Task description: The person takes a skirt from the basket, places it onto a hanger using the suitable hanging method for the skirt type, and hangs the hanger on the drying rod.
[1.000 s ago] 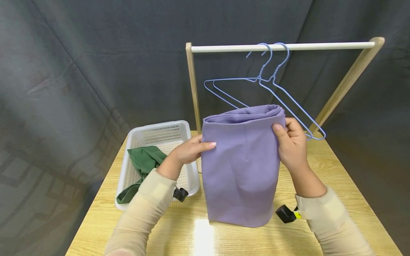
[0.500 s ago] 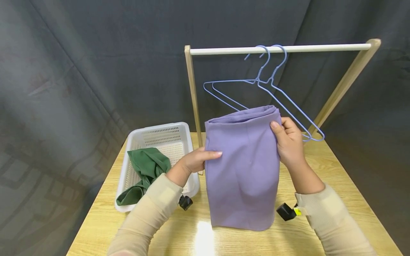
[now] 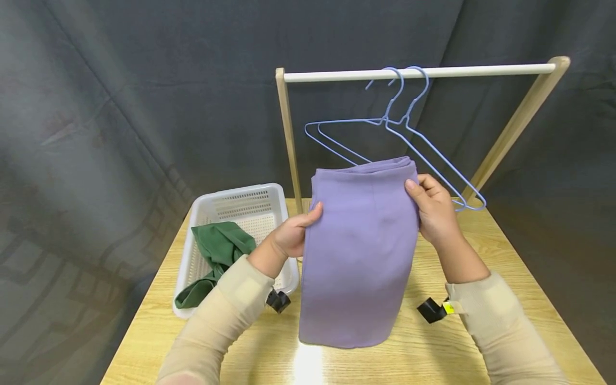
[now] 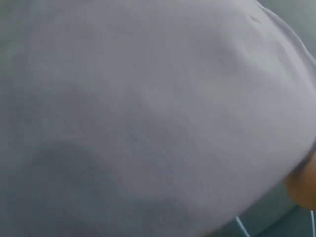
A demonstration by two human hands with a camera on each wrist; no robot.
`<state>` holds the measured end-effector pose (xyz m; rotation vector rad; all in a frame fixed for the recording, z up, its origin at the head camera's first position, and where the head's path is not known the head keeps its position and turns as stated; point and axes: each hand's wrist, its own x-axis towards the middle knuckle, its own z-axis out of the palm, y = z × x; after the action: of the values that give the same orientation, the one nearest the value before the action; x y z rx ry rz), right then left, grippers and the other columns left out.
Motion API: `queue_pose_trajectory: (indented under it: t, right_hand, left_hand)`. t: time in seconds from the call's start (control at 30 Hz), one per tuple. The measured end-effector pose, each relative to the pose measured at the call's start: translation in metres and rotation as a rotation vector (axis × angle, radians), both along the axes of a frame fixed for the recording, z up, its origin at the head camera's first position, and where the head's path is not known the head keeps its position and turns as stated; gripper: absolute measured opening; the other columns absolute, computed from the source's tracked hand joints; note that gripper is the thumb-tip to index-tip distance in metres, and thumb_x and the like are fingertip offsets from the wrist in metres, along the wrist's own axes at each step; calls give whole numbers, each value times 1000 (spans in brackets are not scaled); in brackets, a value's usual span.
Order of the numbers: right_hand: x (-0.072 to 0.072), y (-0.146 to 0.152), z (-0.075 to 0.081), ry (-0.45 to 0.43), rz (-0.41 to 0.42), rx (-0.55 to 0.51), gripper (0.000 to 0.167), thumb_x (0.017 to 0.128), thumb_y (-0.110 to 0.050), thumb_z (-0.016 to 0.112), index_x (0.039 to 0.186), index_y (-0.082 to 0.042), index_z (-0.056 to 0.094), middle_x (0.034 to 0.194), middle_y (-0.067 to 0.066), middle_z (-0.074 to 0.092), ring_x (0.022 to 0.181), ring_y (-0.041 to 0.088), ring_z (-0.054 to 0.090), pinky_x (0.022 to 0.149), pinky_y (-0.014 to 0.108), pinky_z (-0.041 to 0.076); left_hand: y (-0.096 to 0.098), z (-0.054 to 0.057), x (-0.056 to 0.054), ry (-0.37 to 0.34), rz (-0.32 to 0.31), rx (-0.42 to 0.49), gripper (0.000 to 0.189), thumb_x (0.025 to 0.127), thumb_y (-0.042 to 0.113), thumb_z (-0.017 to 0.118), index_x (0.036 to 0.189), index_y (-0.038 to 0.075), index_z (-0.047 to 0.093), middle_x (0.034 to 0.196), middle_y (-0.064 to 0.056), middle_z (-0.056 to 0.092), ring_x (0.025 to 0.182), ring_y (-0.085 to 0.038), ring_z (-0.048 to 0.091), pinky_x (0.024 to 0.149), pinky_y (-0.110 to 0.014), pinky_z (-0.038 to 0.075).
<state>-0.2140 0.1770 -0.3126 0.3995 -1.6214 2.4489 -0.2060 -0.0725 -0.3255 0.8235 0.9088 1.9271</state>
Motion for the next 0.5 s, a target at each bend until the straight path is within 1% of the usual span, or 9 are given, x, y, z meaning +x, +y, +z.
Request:
queue_pose_trajectory:
  t: [0.1, 0.17, 0.2, 0.27, 0.33, 0.37, 0.4, 0.43, 0.5]
  right_hand:
    - [-5, 10, -9, -13, 237, -30, 11, 87, -10, 51, 91, -11, 61, 74, 0, 61, 62, 10, 57, 53, 21, 46]
    - [-10, 19, -21, 8, 415, -22, 15, 87, -12, 50, 99, -12, 60, 82, 1, 62, 70, 11, 58, 59, 23, 47]
    - [-14, 24, -27, 30, 521, -39, 19, 88, -10, 47, 104, -9, 58, 87, 3, 62, 75, 13, 59, 63, 25, 47]
    - [-19, 30, -38, 67, 644, -14, 20, 87, -10, 49, 105, -8, 56, 91, 3, 61, 80, 13, 58, 67, 25, 47]
    - [-19, 30, -42, 106, 722, -3, 20, 87, -9, 48, 105, -7, 56, 94, 4, 61, 84, 14, 57, 70, 26, 46]
    - [-18, 28, -41, 116, 744, -4, 20, 88, -8, 46, 105, -6, 56, 94, 4, 61, 84, 14, 57, 71, 26, 46]
    - [-16, 26, -39, 123, 748, -4, 20, 89, -9, 45, 105, -6, 56, 95, 4, 61, 85, 14, 57, 72, 26, 46]
    - [-13, 23, -36, 125, 721, 15, 19, 89, -12, 45, 103, -8, 57, 93, 3, 61, 84, 13, 57, 71, 25, 46]
    - [-7, 17, -30, 121, 701, 1, 23, 92, -13, 39, 102, -7, 58, 92, 2, 62, 84, 12, 57, 71, 25, 46]
  left_hand:
    - [-3, 3, 2, -42, 5, 53, 34, 90, 42, 35, 95, 15, 56, 88, 3, 62, 79, -9, 58, 68, -21, 45]
    - [-4, 3, 2, -62, 7, 65, 35, 90, 41, 35, 95, 14, 56, 87, 2, 62, 78, -10, 59, 67, -21, 46]
    - [-5, 3, 1, -73, 8, 61, 35, 90, 42, 35, 94, 14, 57, 86, 1, 62, 77, -10, 59, 66, -21, 46]
    - [-6, 0, -2, -87, 22, 45, 36, 89, 43, 36, 93, 14, 57, 84, 1, 62, 75, -10, 60, 64, -21, 47]
    - [-7, -1, -4, -98, 30, 41, 36, 88, 43, 38, 92, 14, 57, 83, 1, 62, 73, -11, 60, 62, -21, 47]
    - [-7, -2, -4, -103, 36, 38, 36, 88, 43, 38, 91, 14, 57, 82, 1, 62, 72, -10, 60, 61, -21, 47]
    - [-8, -2, -5, -107, 39, 38, 36, 88, 43, 38, 91, 14, 58, 82, 1, 62, 72, -10, 60, 61, -21, 47]
    - [-9, -1, -5, -113, 41, 40, 36, 88, 43, 38, 91, 13, 58, 82, 1, 63, 72, -11, 60, 61, -21, 47]
    - [-11, 0, -5, -124, 40, 52, 37, 88, 43, 38, 90, 13, 58, 83, 0, 63, 73, -11, 60, 62, -21, 47]
